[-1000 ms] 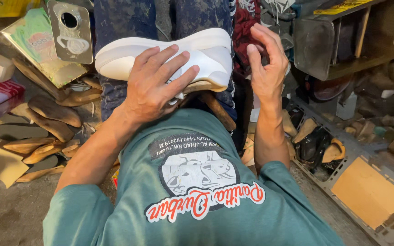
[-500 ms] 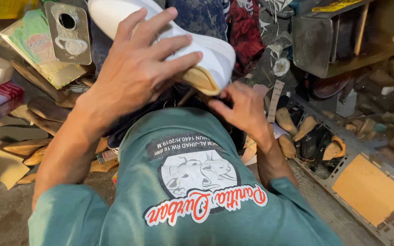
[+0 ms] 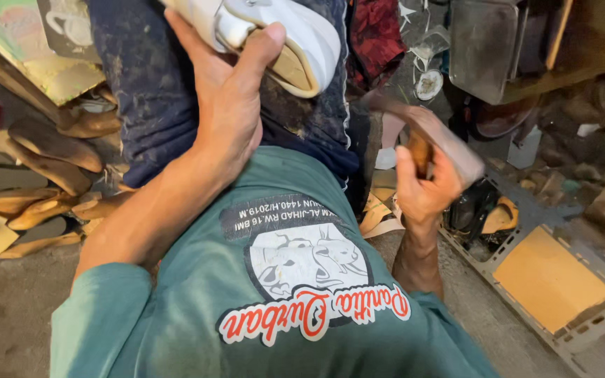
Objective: The person manufactures a white leather shoe by adjusting straps, using a hammer to shape the heel, and applying a liquid from a container using a small applicator tool.
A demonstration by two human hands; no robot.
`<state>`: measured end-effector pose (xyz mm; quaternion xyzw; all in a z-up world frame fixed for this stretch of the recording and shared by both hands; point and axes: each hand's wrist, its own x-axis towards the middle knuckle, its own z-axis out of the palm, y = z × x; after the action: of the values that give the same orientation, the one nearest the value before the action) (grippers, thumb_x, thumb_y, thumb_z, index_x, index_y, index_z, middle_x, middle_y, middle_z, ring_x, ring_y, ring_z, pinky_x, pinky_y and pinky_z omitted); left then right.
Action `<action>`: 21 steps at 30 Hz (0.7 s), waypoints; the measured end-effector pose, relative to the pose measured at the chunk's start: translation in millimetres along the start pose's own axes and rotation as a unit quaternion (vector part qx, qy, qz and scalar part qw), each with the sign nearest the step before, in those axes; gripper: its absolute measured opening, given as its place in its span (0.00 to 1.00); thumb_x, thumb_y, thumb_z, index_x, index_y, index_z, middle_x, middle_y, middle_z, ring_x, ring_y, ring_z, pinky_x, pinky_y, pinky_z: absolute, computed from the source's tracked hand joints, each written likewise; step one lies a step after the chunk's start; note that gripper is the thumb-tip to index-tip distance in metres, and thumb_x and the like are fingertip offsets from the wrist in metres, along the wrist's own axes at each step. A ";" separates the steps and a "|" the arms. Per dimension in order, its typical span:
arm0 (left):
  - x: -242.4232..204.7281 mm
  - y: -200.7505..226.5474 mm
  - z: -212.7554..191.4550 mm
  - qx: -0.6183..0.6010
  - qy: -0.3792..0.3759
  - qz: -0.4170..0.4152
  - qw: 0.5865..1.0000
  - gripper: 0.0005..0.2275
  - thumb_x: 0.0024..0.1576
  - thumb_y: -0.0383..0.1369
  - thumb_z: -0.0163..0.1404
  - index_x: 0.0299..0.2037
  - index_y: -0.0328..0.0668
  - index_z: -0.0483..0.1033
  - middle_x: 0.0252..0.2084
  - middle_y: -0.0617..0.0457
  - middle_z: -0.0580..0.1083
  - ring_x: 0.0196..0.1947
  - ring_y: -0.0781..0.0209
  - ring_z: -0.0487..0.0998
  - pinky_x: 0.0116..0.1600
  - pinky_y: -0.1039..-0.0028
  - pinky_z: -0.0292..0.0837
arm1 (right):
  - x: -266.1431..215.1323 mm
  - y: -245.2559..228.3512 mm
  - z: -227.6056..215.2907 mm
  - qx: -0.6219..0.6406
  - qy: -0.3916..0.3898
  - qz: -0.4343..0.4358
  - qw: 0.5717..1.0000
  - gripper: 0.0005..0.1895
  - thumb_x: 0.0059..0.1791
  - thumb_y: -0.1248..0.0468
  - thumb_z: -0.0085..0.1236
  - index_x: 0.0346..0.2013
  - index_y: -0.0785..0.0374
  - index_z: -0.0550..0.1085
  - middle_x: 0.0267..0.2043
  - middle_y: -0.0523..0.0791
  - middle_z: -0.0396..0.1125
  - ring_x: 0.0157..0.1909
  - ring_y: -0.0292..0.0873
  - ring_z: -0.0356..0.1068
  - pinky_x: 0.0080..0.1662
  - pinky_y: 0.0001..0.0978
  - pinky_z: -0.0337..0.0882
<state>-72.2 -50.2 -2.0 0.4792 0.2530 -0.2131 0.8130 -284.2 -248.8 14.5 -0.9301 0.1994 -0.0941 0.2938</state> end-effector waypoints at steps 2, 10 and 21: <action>14.9 -6.9 -4.3 -0.006 -0.021 0.024 0.999 0.36 0.54 0.21 0.61 0.69 0.51 0.54 0.45 0.51 0.72 0.41 0.65 0.74 0.55 0.71 0.77 | 4.6 4.4 2.3 0.013 0.147 -0.132 0.980 0.10 0.52 0.71 0.59 0.46 0.76 0.74 0.42 0.56 0.70 0.28 0.42 0.67 0.28 0.33 0.71; 84.6 -35.1 -56.5 -0.009 -0.032 -0.037 0.999 0.08 0.46 0.24 0.55 0.24 0.51 0.69 0.25 0.62 0.67 0.28 0.69 0.67 0.37 0.69 0.63 | 63.4 -70.4 43.0 0.404 0.160 -0.007 0.901 0.27 0.57 0.39 0.49 0.58 0.57 0.65 0.29 0.40 0.50 0.28 0.36 0.50 0.32 0.30 0.53; 55.9 -10.5 -36.1 0.147 -0.093 0.045 0.984 0.16 0.51 0.23 0.55 0.24 0.54 0.57 0.25 0.67 0.57 0.28 0.75 0.54 0.33 0.74 0.52 | 115.8 -67.3 59.4 0.161 -0.112 -0.177 0.965 0.15 0.52 0.60 0.61 0.45 0.72 0.76 0.41 0.53 0.75 0.31 0.47 0.69 0.40 0.37 0.68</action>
<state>-42.2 -28.7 -58.4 0.5823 0.1204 -0.2554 0.7623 -141.1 -217.6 12.4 -0.8957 -0.0205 -0.0708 0.4384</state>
